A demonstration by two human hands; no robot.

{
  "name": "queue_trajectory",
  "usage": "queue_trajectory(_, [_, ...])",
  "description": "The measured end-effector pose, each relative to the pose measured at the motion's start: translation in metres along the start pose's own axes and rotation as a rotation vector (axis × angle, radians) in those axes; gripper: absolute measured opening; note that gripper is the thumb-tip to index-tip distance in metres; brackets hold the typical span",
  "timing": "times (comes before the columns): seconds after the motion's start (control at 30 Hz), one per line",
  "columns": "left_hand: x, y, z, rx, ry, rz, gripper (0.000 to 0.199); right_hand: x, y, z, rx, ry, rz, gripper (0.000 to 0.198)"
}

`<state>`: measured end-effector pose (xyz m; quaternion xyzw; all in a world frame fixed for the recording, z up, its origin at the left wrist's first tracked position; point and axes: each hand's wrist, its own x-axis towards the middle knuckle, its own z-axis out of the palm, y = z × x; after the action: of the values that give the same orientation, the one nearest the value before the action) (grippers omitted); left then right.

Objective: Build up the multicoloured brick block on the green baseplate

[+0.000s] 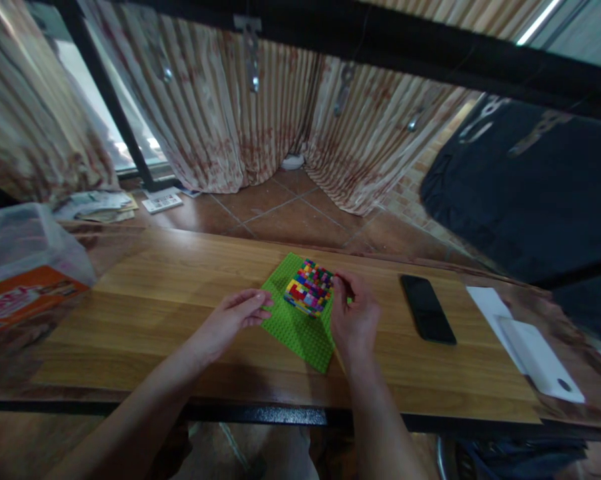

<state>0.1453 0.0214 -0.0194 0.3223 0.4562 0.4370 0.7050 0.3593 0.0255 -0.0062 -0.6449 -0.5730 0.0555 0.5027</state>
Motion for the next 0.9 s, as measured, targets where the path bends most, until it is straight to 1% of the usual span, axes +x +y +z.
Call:
queue_trajectory(0.1, [0.001,0.0,-0.001,0.033,0.008,-0.004,0.021,0.001,0.004,-0.003,-0.015,-0.02,0.071,0.03])
queue_trajectory(0.3, [0.003,0.0,-0.001,0.118,0.026,-0.018,0.019,0.003,0.014,0.001,0.022,-0.071,0.153,0.029])
queue_trajectory(0.53, [0.003,-0.002,-0.001,0.138,0.023,-0.007,0.022,0.002,0.037,0.012,0.233,-0.093,0.355,0.032])
queue_trajectory(0.6, [0.003,-0.002,-0.001,0.142,0.021,-0.009,0.022,0.003,0.039,0.014,0.294,-0.098,0.389,0.031])
queue_trajectory(0.7, [0.003,-0.002,-0.001,0.154,0.021,-0.014,0.021,0.005,0.037,0.017,0.407,-0.069,0.434,0.026])
queue_trajectory(0.8, [0.003,-0.001,-0.001,0.165,0.018,-0.019,0.021,0.005,0.035,0.02,0.564,-0.027,0.512,0.024])
queue_trajectory(0.9, [0.004,-0.001,-0.001,0.177,0.01,-0.024,0.024,0.004,0.033,0.022,0.716,-0.013,0.591,0.025])
